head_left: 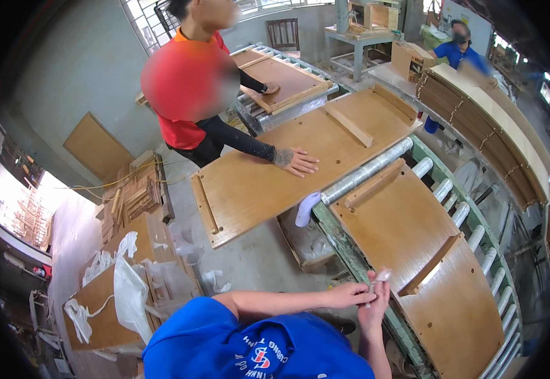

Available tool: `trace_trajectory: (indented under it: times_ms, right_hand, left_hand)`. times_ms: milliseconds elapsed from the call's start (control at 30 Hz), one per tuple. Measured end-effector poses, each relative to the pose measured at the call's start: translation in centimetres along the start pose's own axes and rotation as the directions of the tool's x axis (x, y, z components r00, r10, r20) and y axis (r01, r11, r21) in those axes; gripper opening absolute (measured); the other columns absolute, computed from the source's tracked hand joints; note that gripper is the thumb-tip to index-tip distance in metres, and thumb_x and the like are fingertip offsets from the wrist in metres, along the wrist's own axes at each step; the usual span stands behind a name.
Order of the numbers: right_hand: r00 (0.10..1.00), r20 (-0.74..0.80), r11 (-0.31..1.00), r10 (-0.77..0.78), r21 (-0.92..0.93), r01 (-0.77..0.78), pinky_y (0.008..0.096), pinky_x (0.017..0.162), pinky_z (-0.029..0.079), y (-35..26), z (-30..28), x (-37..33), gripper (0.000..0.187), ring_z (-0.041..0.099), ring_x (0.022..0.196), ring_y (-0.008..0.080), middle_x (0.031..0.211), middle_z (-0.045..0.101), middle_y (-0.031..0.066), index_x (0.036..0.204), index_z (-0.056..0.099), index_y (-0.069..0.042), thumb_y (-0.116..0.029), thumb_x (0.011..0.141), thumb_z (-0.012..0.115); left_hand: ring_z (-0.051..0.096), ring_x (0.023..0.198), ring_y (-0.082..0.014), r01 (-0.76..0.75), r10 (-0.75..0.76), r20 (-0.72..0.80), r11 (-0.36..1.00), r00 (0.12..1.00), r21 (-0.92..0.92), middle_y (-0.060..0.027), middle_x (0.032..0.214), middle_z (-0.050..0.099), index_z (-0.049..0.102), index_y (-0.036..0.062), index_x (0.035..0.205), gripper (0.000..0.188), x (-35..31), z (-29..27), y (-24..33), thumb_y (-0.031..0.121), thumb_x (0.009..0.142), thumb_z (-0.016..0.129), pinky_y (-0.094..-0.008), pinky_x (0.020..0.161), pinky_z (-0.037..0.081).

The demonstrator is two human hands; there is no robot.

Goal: The person wipes the surface of wooden panels on a roller conveyor using a small cloth. They move along the line, wiping multiple panels one at a time, then stack the finished panels on a nearby table.

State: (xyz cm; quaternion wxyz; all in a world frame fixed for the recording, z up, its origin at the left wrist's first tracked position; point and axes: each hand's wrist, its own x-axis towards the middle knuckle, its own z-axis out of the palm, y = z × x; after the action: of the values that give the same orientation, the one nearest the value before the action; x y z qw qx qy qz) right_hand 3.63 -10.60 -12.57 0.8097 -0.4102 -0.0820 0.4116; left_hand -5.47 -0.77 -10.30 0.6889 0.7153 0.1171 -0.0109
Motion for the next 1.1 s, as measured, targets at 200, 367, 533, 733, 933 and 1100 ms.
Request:
trace_trajectory:
  times_ms: [200, 367, 533, 733, 933, 1100]
  right_hand:
    - [0.986, 0.168, 0.996, 0.008, 0.083, -0.023, 0.0296, 0.083, 0.044, 5.9, 10.4, 1.4, 0.046, 0.052, 0.101, 0.0164, 0.113, 0.054, 0.0112, 0.131, 0.035, -0.006, -0.015, 0.089, 0.051]
    - [0.961, 0.238, 0.990, 0.141, -0.015, -0.141, 0.0327, 0.089, 0.040, 7.6, 14.4, 1.8, 0.039, 0.051, 0.107, 0.0218, 0.112, 0.055, 0.0138, 0.127, 0.039, -0.003, -0.014, 0.090, 0.046]
    - [0.951, 0.275, 0.990, 0.138, -0.076, -0.122, 0.0341, 0.090, 0.039, 8.6, 16.0, 3.2, 0.025, 0.053, 0.105, 0.0216, 0.112, 0.057, 0.0141, 0.108, 0.055, 0.002, -0.012, 0.089, 0.047]
    - [0.917, 0.375, 0.990, 0.135, -0.021, -0.137, 0.0339, 0.090, 0.039, 6.6, 14.5, 5.3, 0.024, 0.053, 0.103, 0.0185, 0.114, 0.057, 0.0106, 0.110, 0.056, -0.002, -0.012, 0.089, 0.048]
    - [0.943, 0.324, 0.997, 0.078, -0.029, -0.072, 0.0321, 0.080, 0.044, 0.6, 10.5, 7.6, 0.026, 0.054, 0.097, 0.0153, 0.112, 0.058, 0.0071, 0.111, 0.056, -0.002, -0.015, 0.091, 0.046]
    - [0.965, 0.259, 0.998, 0.044, -0.063, -0.028, 0.0304, 0.078, 0.044, -3.8, 7.1, 7.7, 0.026, 0.054, 0.092, 0.0140, 0.109, 0.058, 0.0062, 0.110, 0.056, -0.001, -0.018, 0.092, 0.046]
  left_hand:
    - [0.052, 0.084, -0.0098, 0.045, -0.079, -0.120, 0.964, 0.990, -0.261, -0.0026, 0.090, 0.057, 0.054, 0.0014, 0.098, 0.036, -5.8, -8.6, -1.3, 0.036, 0.091, 0.050, -0.0274, 0.074, 0.044]
    - [0.058, 0.083, -0.0238, -0.015, 0.039, -0.311, 0.997, 0.950, 0.078, -0.0124, 0.091, 0.060, 0.051, 0.0009, 0.103, 0.032, -9.8, -12.7, 0.2, 0.031, 0.093, 0.044, -0.0344, 0.073, 0.046]
    - [0.056, 0.074, -0.0379, -0.066, 0.369, -0.435, 0.819, 0.822, 0.570, -0.0199, 0.078, 0.057, 0.050, 0.0012, 0.086, 0.018, -10.4, -14.4, -0.5, 0.018, 0.088, 0.047, -0.0437, 0.065, 0.045]
    - [0.059, 0.068, -0.0308, -0.082, 0.503, -0.478, 0.746, 0.720, 0.661, -0.0157, 0.072, 0.059, 0.053, 0.0009, 0.084, 0.017, -7.1, -14.4, -0.4, 0.017, 0.086, 0.050, -0.0411, 0.061, 0.046]
    - [0.057, 0.058, -0.0160, 0.035, 0.039, -0.433, 0.986, 0.901, 0.162, -0.0079, 0.063, 0.059, 0.059, 0.0005, 0.085, 0.028, -1.3, -11.9, 2.0, 0.024, 0.091, 0.045, -0.0294, 0.056, 0.044]
    - [0.054, 0.056, -0.0150, -0.088, 0.120, -0.362, 0.991, 0.924, 0.104, -0.0059, 0.061, 0.057, 0.058, 0.0005, 0.078, 0.028, 2.9, -8.6, 3.2, 0.021, 0.091, 0.046, -0.0291, 0.055, 0.043]
